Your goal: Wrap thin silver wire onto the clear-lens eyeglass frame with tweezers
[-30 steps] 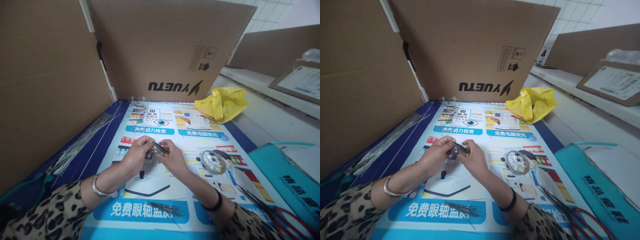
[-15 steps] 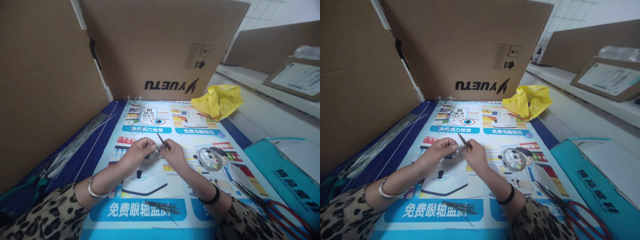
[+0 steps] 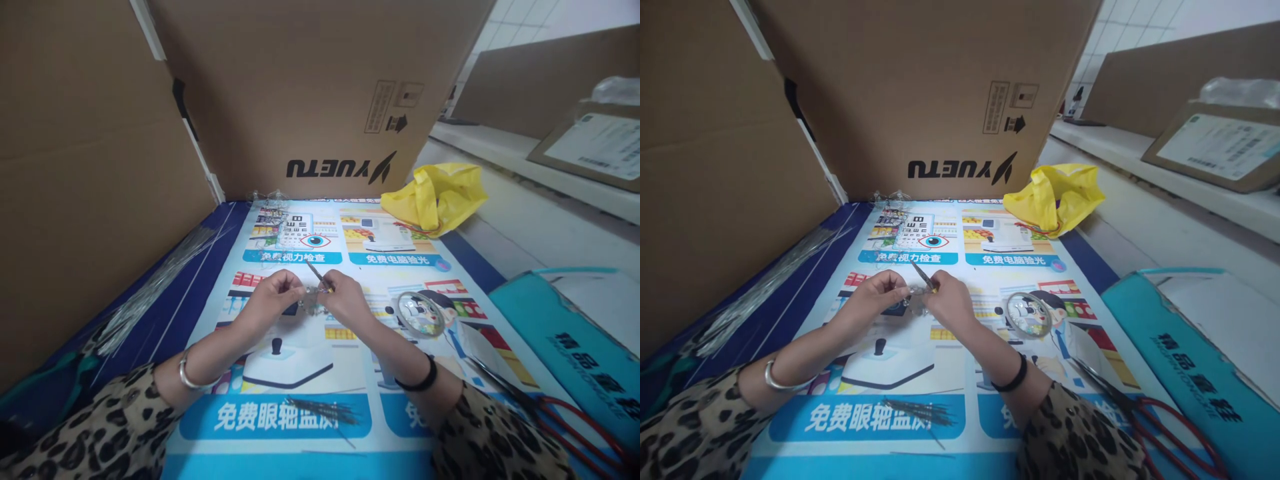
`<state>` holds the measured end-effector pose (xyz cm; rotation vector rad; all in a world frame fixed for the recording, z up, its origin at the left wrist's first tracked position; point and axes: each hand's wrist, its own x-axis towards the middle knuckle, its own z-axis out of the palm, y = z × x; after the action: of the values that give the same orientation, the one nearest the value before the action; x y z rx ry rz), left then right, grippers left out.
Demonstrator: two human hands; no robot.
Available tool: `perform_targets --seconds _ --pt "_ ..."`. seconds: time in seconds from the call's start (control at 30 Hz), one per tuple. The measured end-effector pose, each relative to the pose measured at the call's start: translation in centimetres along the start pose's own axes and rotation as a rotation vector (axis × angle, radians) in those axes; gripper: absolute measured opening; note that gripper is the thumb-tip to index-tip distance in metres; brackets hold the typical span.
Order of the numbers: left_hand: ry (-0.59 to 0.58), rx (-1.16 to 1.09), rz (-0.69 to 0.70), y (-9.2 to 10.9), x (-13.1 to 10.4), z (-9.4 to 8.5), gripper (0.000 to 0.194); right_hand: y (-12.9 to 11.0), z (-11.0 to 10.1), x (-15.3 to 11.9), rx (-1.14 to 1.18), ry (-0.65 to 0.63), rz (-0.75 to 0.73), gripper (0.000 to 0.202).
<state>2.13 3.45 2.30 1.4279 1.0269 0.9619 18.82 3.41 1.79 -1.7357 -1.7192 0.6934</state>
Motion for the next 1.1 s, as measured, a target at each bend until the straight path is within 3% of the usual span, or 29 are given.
perform_targets --seconds 0.2,0.33,0.53,0.77,1.0,1.1 --pt "0.010 -0.088 0.027 0.3 0.9 -0.1 0.017 -0.2 -0.5 1.5 -0.085 0.029 -0.018 0.009" --pt "0.039 -0.072 -0.047 -0.4 1.0 -0.3 0.017 0.1 0.0 1.9 -0.196 -0.030 -0.016 0.012" --pt "0.058 -0.074 -0.053 -0.7 0.4 -0.6 0.018 0.3 -0.6 1.0 -0.254 -0.141 -0.110 0.023" --pt "0.006 -0.051 -0.081 -0.5 -0.2 0.0 0.018 -0.4 -0.6 0.2 -0.504 0.002 -0.212 0.019" --pt "0.000 -0.073 -0.131 -0.6 -0.2 0.0 0.021 -0.2 -0.6 0.3 -0.351 -0.129 -0.215 0.021" --pt "-0.003 -0.092 -0.141 -0.4 -0.2 0.0 0.022 -0.3 -0.5 0.1 -0.378 -0.076 -0.252 0.021"
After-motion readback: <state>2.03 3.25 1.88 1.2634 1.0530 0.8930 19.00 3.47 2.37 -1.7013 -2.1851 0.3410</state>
